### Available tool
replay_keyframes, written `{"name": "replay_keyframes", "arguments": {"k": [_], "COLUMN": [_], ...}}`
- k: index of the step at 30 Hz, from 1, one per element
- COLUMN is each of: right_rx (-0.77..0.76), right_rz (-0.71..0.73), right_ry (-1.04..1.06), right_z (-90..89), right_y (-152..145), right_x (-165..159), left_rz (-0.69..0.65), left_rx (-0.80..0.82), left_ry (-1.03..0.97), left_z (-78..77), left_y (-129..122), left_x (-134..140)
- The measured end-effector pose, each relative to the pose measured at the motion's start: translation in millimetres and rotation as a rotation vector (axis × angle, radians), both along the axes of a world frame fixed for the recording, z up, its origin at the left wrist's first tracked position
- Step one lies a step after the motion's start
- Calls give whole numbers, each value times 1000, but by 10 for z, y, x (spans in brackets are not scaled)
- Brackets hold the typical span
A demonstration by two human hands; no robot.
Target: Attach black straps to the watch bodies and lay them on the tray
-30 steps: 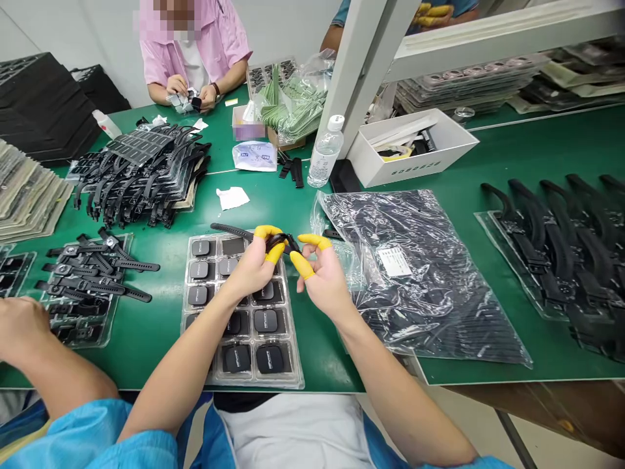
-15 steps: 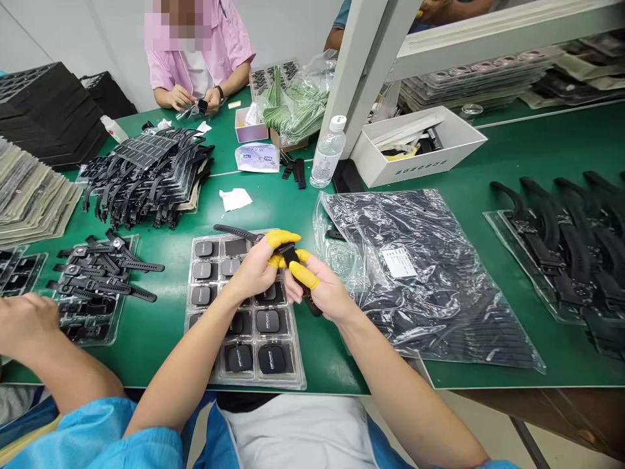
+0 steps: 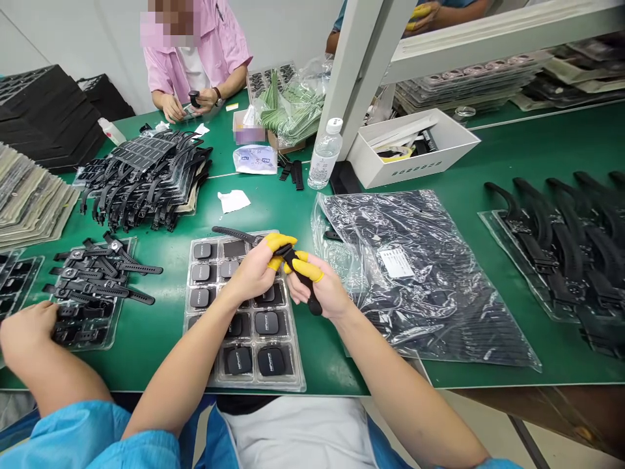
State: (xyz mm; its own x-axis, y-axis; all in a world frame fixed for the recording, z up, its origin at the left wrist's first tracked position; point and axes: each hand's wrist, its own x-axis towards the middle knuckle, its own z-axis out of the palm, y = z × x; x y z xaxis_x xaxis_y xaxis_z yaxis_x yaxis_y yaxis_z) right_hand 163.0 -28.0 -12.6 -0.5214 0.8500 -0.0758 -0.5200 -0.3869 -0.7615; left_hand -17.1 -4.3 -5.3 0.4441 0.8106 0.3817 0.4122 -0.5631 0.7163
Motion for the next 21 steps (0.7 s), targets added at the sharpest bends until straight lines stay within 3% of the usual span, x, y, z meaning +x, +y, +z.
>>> {"name": "replay_keyframes", "arguments": {"k": [4, 11, 16, 21], "right_rx": [-16, -47, -43, -15], "right_rz": [-56, -112, -145, -126], "right_ry": [10, -7, -29, -59], "right_z": [20, 14, 7, -24], "right_y": [-12, 4, 8, -4], "right_x": [-29, -14, -8, -15], "left_rz": [36, -56, -48, -54], "left_rx": [32, 16, 54, -20], "left_ry": [73, 147, 285, 153], "left_z": [-12, 124, 100, 77], "left_y": [-29, -55, -32, -38], "left_x": [16, -55, -46, -84]}}
